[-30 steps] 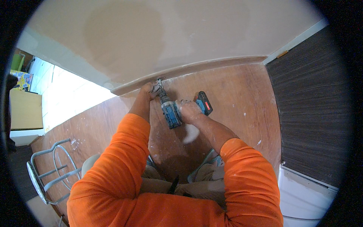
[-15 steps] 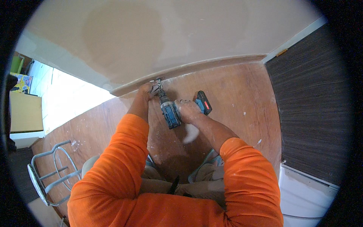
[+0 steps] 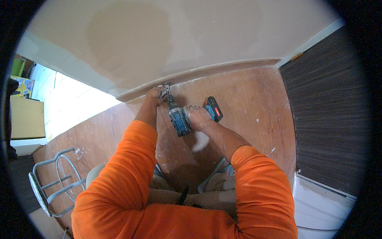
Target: The person aligns a dark baseboard against a wall and uses a cordless drill to drive screws into pre-drilled holes, securing the baseboard in place.
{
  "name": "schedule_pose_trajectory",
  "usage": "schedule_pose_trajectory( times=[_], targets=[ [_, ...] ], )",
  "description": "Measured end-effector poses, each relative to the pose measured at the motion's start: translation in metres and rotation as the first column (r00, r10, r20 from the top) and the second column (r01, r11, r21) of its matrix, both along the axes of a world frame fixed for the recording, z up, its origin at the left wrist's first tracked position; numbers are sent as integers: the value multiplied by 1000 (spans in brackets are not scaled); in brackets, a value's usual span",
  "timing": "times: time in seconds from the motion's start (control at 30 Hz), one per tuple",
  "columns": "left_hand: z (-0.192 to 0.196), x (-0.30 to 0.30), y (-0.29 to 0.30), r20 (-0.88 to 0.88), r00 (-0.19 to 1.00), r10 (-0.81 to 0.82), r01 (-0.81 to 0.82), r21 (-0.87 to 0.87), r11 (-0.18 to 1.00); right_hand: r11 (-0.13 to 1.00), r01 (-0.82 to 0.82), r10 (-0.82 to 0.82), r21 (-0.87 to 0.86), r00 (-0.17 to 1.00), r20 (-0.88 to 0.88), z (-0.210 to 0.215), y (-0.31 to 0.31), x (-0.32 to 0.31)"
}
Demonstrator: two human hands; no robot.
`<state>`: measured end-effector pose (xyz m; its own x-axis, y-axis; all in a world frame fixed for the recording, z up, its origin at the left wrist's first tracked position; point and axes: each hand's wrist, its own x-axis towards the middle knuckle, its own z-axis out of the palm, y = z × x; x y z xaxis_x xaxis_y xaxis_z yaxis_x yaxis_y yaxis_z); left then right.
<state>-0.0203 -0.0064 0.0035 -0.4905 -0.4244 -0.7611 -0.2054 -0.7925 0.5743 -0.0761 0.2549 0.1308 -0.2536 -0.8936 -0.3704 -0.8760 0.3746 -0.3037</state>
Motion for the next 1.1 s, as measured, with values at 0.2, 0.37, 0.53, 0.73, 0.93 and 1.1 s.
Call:
schedule_pose_trajectory(
  times=[0.2, 0.37, 0.53, 0.73, 0.93, 1.1],
  targets=[
    [-2, -2, 1, 28, 999, 30, -28, -66, 997, 1000, -4, 3, 29, 1000, 9, 4, 0, 0],
    [-7, -6, 5, 66, 993, 96, -89, -98, 991, 1000, -9, 10, -15, 1000, 7, -3, 0, -1],
    [-14, -5, 1, 32, 997, 69, -67, -61, 996, 995, 1, 3, -96, 999, 49, -11, 9, -3],
    [-3, -4, 6, 69, 995, 70, -66, -64, 996, 987, 114, -113, -109, 993, 17, -9, 9, -1],
    [14, -1, 13, 19, 993, 119, -118, -27, 993, 991, 124, -125, -45, 992, -31, 6, 3, -3],
    [3, -3, 12, -7, 996, 87, -88, -36, 995, 995, 102, -102, -14, 995, -17, 14, -2, 0]
  ],
)
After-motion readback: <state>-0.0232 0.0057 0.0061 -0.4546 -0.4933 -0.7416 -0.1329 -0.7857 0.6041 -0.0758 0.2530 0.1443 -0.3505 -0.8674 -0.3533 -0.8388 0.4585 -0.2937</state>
